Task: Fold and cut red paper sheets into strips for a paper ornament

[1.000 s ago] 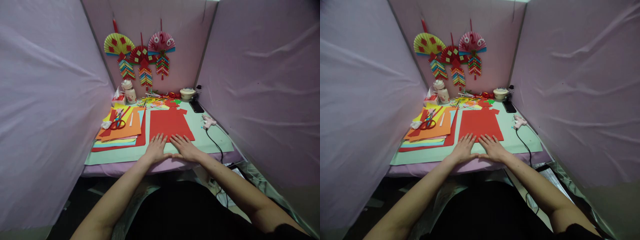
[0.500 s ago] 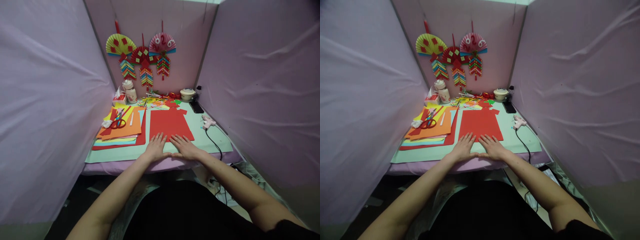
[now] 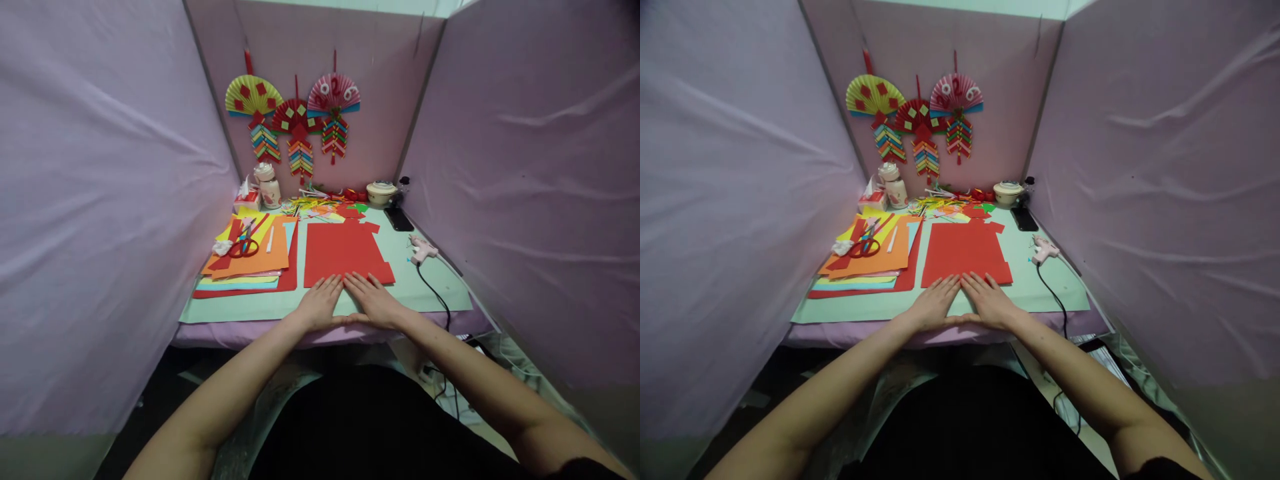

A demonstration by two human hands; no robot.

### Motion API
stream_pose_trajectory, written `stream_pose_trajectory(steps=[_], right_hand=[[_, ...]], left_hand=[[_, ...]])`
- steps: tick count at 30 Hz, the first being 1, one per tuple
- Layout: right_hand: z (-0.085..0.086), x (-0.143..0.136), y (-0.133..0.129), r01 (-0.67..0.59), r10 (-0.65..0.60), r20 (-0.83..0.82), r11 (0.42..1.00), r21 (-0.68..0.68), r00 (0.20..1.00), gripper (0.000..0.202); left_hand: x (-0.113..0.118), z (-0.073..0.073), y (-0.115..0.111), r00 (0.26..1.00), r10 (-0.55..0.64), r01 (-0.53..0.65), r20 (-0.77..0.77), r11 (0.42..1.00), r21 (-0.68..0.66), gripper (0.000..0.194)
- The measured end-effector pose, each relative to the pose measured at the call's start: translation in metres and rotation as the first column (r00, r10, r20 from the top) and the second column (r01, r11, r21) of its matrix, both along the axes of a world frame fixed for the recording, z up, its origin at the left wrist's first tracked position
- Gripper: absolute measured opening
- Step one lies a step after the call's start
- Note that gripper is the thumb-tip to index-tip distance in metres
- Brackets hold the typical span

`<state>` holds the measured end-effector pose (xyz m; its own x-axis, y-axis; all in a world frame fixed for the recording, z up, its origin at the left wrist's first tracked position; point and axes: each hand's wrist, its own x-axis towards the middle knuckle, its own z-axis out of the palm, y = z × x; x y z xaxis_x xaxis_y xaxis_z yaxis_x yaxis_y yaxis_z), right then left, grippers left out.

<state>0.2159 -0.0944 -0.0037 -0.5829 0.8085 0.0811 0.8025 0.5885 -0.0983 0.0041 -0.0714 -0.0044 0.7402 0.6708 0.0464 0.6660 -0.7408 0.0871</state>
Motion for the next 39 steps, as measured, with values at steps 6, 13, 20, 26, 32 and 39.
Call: stream_pose_trajectory(steps=[6,13,20,26,32,39], right_hand=[[-0.004,-0.008,-0.005,0.02,-0.021,-0.017,0.999,-0.029,1.0,0.098],[-0.005,-0.006,-0.004,0.028,-0.029,-0.032,0.999,-0.024,0.999,0.096],[0.002,-0.015,-0.002,0.052,-0.052,-0.047,0.999,-0.002,0.998,0.093],[0.002,-0.018,-0.004,0.036,-0.037,-0.016,0.999,-0.031,0.999,0.092],[0.002,-0.015,-0.004,0.033,-0.035,-0.027,0.998,-0.055,0.999,0.095],[0.007,-0.026,-0.002,0.025,-0.025,-0.037,0.999,-0.021,0.999,0.094]], left_hand=[[-0.003,-0.002,0.001,0.999,-0.012,0.012,0.041,1.0,-0.004,0.096],[-0.022,0.007,0.002,0.999,-0.015,0.018,0.04,0.996,-0.086,0.105],[-0.023,0.009,0.004,1.0,-0.004,0.007,0.024,0.994,-0.112,0.101],[-0.034,0.012,0.001,0.999,0.016,-0.013,0.04,0.997,-0.071,0.102],[-0.042,0.014,-0.006,0.995,0.093,-0.092,0.025,0.995,-0.043,0.092],[-0.044,0.013,-0.006,0.997,0.08,-0.078,0.02,0.995,-0.069,0.092]])
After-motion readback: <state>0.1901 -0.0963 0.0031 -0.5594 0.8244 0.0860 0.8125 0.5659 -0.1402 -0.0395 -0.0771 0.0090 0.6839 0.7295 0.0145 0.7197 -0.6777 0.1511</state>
